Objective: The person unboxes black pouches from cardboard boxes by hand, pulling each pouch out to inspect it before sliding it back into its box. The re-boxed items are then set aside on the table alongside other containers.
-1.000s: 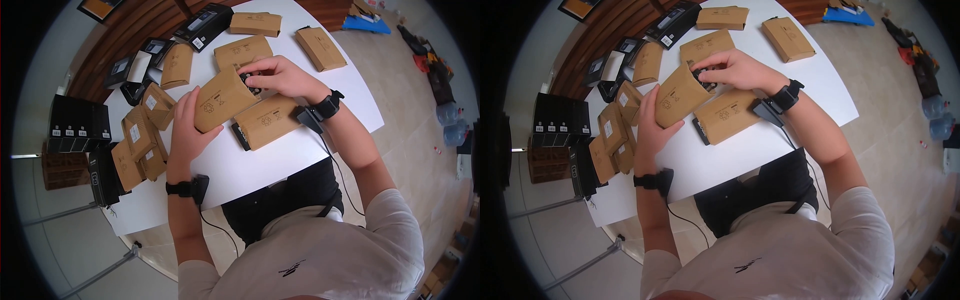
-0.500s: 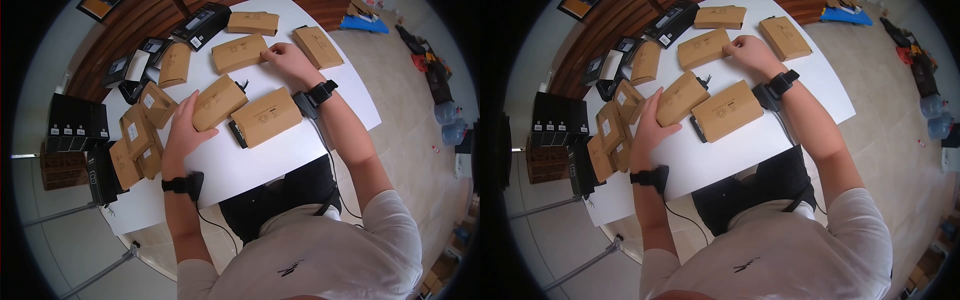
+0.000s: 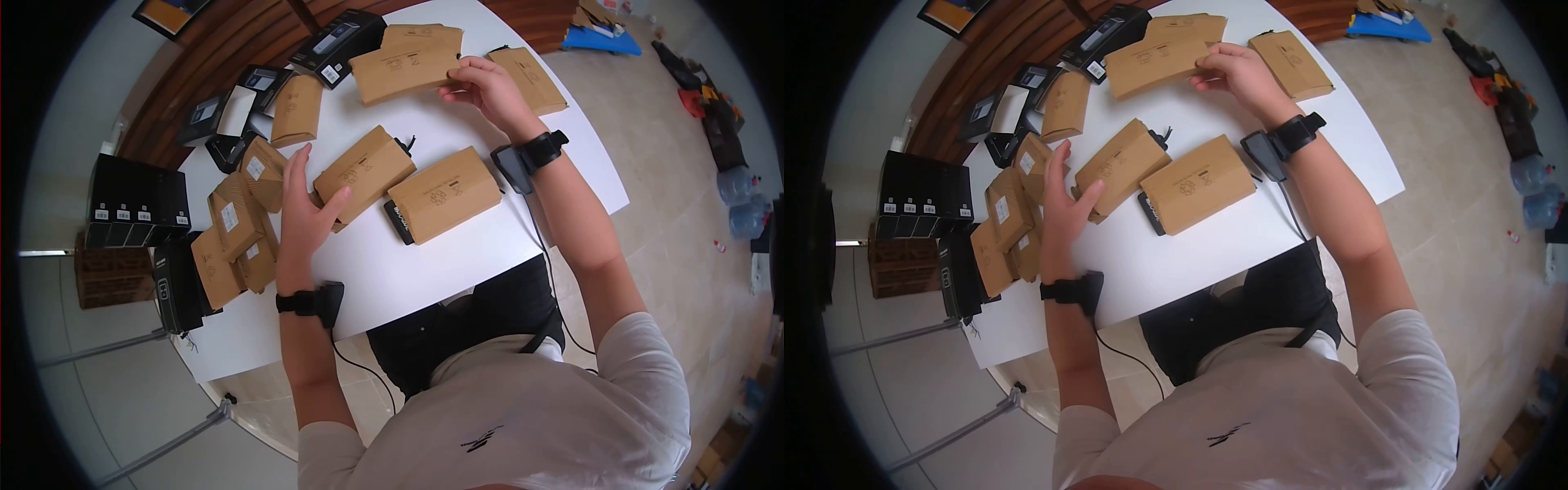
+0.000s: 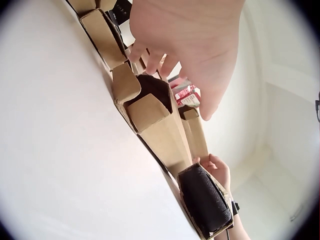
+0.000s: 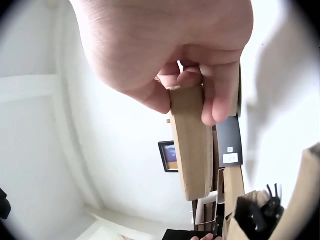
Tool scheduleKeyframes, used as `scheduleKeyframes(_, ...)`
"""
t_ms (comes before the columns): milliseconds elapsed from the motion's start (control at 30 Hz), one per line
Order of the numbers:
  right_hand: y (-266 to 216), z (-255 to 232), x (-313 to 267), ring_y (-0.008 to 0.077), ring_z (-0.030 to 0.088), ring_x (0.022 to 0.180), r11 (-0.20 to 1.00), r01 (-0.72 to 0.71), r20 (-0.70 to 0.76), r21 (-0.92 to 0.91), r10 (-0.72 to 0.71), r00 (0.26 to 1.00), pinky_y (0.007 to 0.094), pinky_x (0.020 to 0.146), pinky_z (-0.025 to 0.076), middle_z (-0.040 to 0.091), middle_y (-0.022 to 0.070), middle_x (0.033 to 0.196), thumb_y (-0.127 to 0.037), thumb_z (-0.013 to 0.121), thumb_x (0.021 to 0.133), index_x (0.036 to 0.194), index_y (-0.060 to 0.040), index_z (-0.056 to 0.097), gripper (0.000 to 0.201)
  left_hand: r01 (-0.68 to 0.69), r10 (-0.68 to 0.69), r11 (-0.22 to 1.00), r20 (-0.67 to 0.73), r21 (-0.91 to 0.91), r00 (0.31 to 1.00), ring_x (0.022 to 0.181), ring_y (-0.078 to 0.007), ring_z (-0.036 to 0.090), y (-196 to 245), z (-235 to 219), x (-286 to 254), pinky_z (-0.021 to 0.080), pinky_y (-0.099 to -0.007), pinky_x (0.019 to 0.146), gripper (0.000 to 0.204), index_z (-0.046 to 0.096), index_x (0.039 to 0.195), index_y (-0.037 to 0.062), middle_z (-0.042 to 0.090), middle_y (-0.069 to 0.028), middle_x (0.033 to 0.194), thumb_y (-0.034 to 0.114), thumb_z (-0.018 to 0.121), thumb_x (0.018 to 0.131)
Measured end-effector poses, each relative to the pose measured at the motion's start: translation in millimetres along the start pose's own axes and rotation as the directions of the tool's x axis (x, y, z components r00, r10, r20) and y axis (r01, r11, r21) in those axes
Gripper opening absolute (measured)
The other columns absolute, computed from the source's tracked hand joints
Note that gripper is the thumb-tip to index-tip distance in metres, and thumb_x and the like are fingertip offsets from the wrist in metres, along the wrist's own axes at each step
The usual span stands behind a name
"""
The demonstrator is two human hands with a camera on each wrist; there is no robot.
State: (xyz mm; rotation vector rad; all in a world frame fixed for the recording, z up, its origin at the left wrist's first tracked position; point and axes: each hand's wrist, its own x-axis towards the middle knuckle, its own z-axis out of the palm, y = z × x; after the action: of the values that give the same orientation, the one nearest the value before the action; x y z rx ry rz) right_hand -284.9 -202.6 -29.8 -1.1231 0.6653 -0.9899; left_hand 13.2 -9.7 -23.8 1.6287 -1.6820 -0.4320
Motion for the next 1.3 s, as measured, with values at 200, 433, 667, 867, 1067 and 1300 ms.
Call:
scheduleKeyframes(200,-14,39,-29,0.016,0.071,0.091,0.997,0.001,0.329,-0.076,0.024,0.944,0.0256,0.083,0.057,0.071,0.0081,0.099,-0.015,0.064,0.095,0.099,-0.0008,0.068,0.015,-0.09,0.079,0.988,-0.085,-0.126,0.993,0.135,-0.0323,0.04,10,-1,-1,0.034,-0.0444,0.112,0.108,0.026,0.152,0.0027,0.039,-0.0184,0.145,0.021,0.087,0.064)
scheduleKeyframes(433,-7,52,-38,0.0102,0.068,0.081,0.965,0.038,0.467,-0.261,0.092,0.88,0.0227,0.074,0.053,0.073,0.0049,0.089,-0.018,0.068,0.094,0.099,-0.0018,0.071,0.017,-0.107,0.077,0.968,-0.138,-0.228,0.987,0.127,-0.0316,0.047,9,8,-1,0.04,-0.0434,0.108,0.113,0.024,0.152,0.0024,0.039,-0.0167,0.141,0.015,0.089,0.06)
scheduleKeyframes(667,-11,44,-36,0.007,0.065,0.075,0.948,-0.025,0.521,-0.318,0.197,0.831,0.0218,0.068,0.051,0.067,-0.0007,0.082,-0.013,0.063,0.095,0.102,-0.0022,0.07,0.015,-0.117,0.116,0.992,0.035,0.034,0.993,0.125,-0.0312,0.048,18,1,-2,0.043,-0.0421,0.105,0.096,0.039,0.145,0.0054,0.041,-0.0144,0.138,0.011,0.088,0.063)
scheduleKeyframes(867,-4,51,-35,0.0038,0.052,0.064,0.929,-0.036,0.351,-0.367,0.174,0.92,0.0219,0.063,0.046,0.059,-0.005,0.077,-0.013,0.062,0.096,0.114,-0.0019,0.067,0.023,-0.095,0.095,0.996,0.016,0.002,0.995,0.128,-0.0314,0.047,21,4,-2,0.043,-0.0419,0.106,0.095,0.038,0.145,0.0049,0.041,-0.0145,0.139,0.009,0.087,0.064)
scheduleKeyframes(1067,7,47,-31,0.0041,0.038,0.063,0.831,0.159,0.42,-0.533,0.097,0.902,0.0224,0.06,0.037,0.046,-0.0083,0.071,-0.019,0.067,0.093,0.116,-0.0033,0.069,0.027,-0.091,0.087,0.995,0.069,0.046,0.994,0.129,-0.031,0.047,17,3,-1,0.043,-0.0416,0.106,0.096,0.038,0.145,0.0053,0.041,-0.0145,0.141,0.01,0.088,0.063)
scheduleKeyframes(1300,-1,49,-36,0.004,0.038,0.062,0.804,0.079,0.447,-0.589,0.243,0.861,0.0223,0.06,0.037,0.043,-0.0089,0.064,-0.02,0.071,0.09,0.101,-0.0035,0.072,0.02,-0.077,0.077,0.997,0.093,-0.004,0.993,0.128,-0.0303,0.048,17,6,-2,0.044,-0.0411,0.105,0.096,0.042,0.142,0.0057,0.043,-0.0143,0.139,0.011,0.09,0.06)
